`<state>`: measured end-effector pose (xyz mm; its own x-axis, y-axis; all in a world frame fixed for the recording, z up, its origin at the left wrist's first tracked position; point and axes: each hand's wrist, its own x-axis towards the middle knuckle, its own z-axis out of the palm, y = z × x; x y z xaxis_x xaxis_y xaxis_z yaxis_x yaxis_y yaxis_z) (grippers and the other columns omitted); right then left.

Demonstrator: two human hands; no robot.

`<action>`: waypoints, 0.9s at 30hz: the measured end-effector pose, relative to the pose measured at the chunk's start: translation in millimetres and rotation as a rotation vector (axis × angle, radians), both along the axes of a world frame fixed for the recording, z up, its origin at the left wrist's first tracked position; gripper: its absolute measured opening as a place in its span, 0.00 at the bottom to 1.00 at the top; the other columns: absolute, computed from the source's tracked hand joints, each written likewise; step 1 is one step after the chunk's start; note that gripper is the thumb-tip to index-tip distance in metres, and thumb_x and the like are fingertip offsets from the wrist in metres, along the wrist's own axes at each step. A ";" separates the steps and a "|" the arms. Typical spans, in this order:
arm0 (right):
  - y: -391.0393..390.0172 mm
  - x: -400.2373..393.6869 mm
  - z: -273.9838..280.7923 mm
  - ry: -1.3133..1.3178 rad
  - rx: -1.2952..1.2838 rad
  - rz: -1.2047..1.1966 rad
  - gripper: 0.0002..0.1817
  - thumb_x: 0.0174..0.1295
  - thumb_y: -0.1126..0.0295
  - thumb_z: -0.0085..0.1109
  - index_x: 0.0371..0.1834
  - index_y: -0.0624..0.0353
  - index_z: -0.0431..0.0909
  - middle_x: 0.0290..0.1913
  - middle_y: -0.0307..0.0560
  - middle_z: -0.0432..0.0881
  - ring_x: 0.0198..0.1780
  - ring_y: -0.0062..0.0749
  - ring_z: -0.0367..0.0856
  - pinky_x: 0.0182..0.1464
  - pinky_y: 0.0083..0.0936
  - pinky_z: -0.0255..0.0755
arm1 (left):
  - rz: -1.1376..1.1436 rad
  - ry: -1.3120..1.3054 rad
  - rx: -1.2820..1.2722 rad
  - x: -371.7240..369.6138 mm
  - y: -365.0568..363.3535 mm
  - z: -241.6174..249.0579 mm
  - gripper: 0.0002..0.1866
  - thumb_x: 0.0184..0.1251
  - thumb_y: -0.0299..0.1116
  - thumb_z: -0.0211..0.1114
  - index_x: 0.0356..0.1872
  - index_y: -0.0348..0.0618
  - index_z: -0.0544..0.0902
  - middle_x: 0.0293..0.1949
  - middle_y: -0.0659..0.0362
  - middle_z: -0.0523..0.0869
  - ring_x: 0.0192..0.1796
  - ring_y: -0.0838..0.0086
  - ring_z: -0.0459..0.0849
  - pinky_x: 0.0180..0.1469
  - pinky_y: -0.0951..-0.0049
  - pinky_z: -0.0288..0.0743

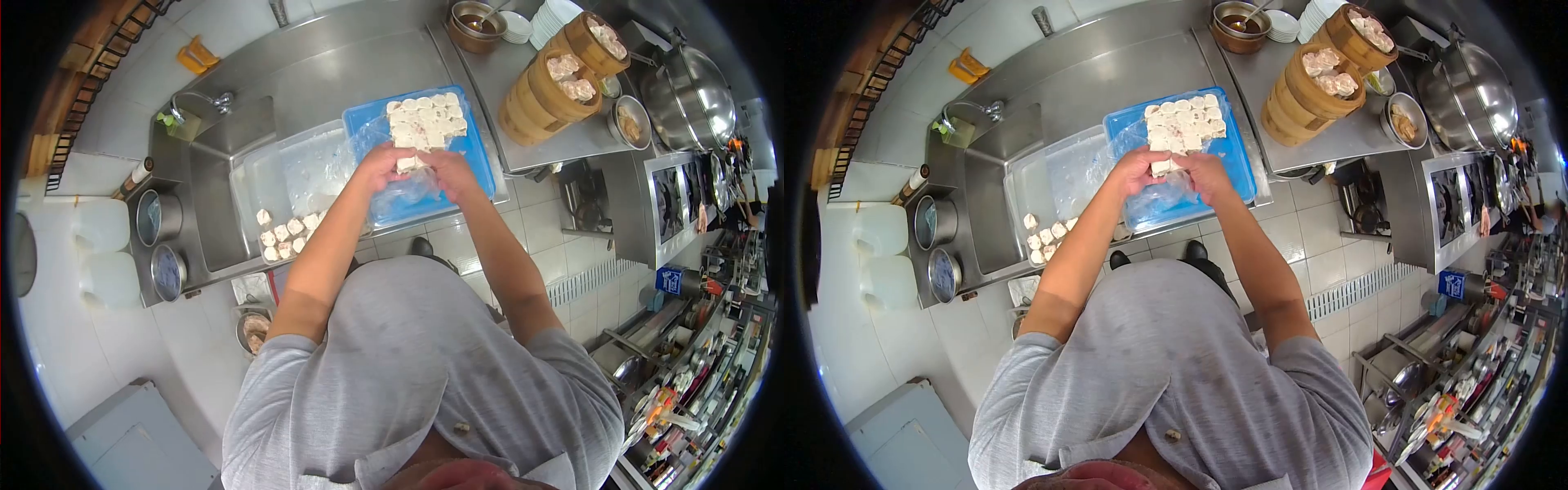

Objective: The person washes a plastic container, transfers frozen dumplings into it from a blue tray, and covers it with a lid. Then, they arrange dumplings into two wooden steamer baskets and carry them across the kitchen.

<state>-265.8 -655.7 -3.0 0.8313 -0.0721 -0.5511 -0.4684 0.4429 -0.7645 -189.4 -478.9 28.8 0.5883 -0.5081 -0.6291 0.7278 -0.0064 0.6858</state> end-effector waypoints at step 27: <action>-19.6 -14.6 19.9 -0.336 0.054 0.075 0.19 0.61 0.73 0.75 0.56 0.63 0.85 0.44 0.34 0.87 0.43 0.19 0.81 0.50 0.20 0.75 | 0.115 0.124 -0.435 -8.8 1.3 -12.5 0.30 0.60 0.22 0.69 0.66 0.46 0.77 0.60 0.57 0.85 0.61 0.66 0.84 0.62 0.59 0.78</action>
<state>-280.5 -675.3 16.8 0.9689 0.0174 -0.2470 -0.2270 0.4608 -0.8580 -198.2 -477.5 16.3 0.5904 -0.6758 -0.4412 0.7833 0.3481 0.5150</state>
